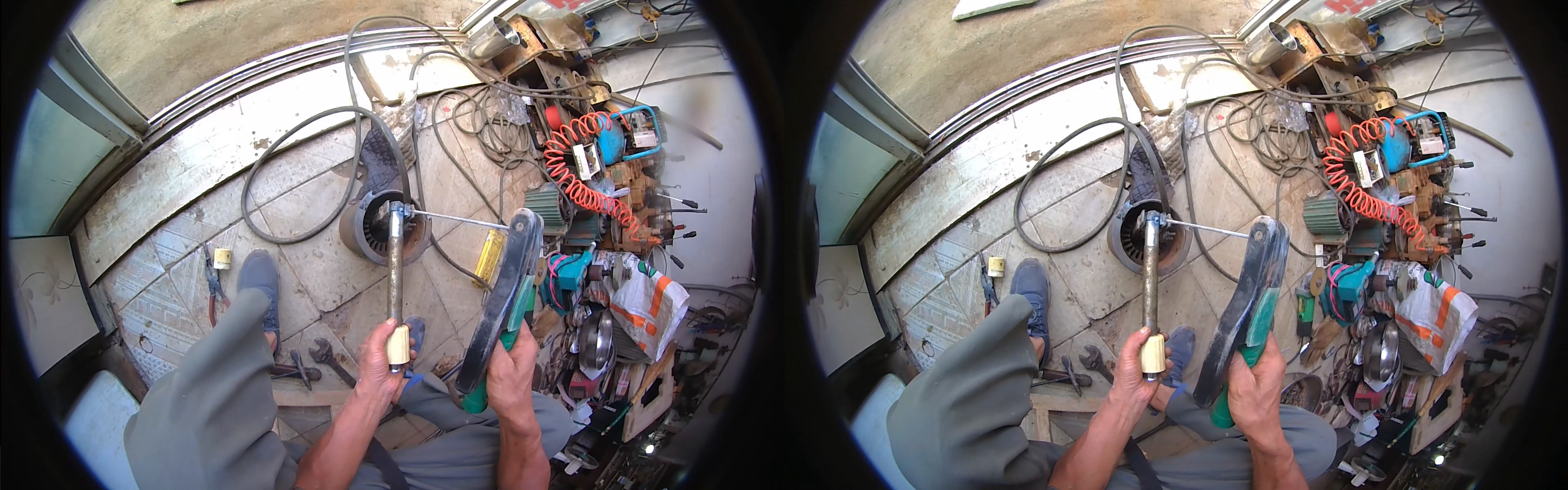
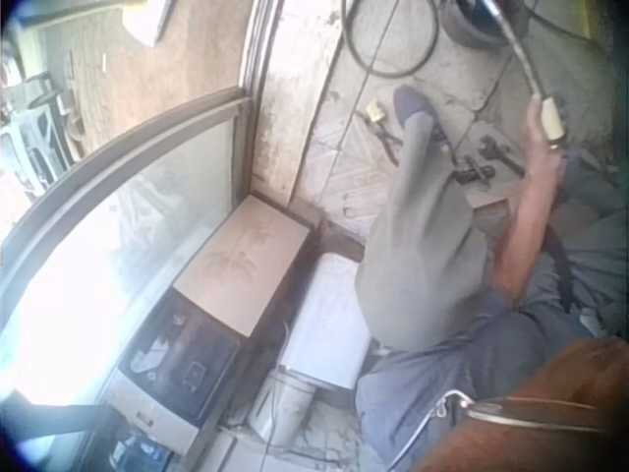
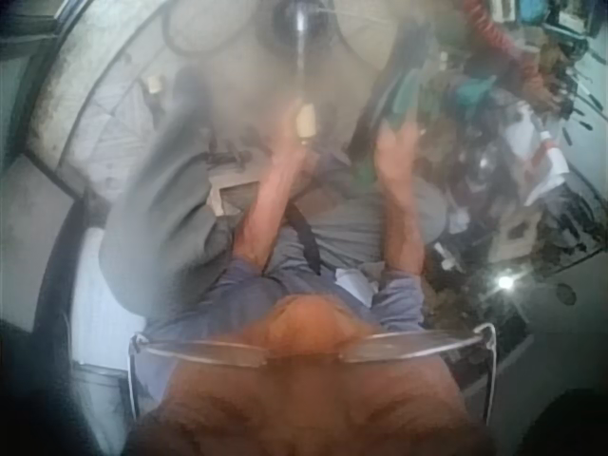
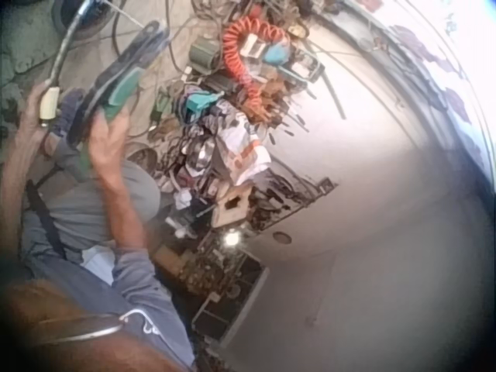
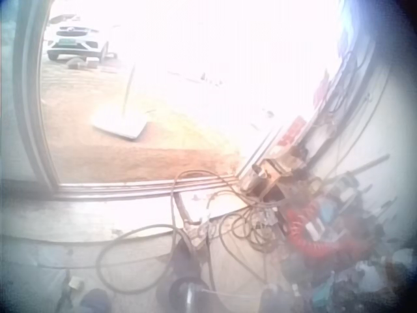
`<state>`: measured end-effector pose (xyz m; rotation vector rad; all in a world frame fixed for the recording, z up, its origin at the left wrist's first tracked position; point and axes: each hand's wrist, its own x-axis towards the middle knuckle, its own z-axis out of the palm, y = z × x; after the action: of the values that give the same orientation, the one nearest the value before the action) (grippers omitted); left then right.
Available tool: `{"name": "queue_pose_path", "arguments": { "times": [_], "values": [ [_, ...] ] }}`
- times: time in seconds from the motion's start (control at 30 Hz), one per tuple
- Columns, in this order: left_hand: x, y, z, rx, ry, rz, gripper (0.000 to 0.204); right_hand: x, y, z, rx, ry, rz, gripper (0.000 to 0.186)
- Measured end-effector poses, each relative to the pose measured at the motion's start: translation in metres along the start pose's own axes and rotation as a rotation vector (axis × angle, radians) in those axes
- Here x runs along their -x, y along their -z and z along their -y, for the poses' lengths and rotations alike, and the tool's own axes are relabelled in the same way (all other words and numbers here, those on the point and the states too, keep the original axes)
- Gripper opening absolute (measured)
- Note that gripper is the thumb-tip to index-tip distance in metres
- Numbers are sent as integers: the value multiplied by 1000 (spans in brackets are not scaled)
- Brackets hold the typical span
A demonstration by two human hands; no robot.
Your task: The person welds a metal rod to a cylindrical metal part using a welding torch and electrode holder. They adjust the position of the parts and continue welding, producing sparks.
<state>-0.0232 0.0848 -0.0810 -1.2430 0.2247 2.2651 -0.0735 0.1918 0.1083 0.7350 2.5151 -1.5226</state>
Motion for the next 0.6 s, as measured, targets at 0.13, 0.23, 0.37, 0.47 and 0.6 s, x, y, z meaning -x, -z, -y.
{"name": "queue_pose_path", "arguments": {
  "times": [0.13, 0.23, 0.37, 0.47, 0.6],
  "values": [
    [5, -8, -2, 35, -8, -36, 37, 0, 0, -5, 17, 27, -5, 15],
    [5, -5, -3, -16, 30, 2, 39, 0, -3, -1, 8, 39, -23, 16],
    [8, -7, -6, -2, 44, -13, 39, -6, 4, 1, 34, 23, 20, 18],
    [7, -7, -7, 11, 58, -3, 38, -8, 6, -3, -22, 6, 9, 16],
    [8, -7, -7, 14, 62, -9, 37, -11, 10, 1, -82, -40, 8, 15]
  ]
}}
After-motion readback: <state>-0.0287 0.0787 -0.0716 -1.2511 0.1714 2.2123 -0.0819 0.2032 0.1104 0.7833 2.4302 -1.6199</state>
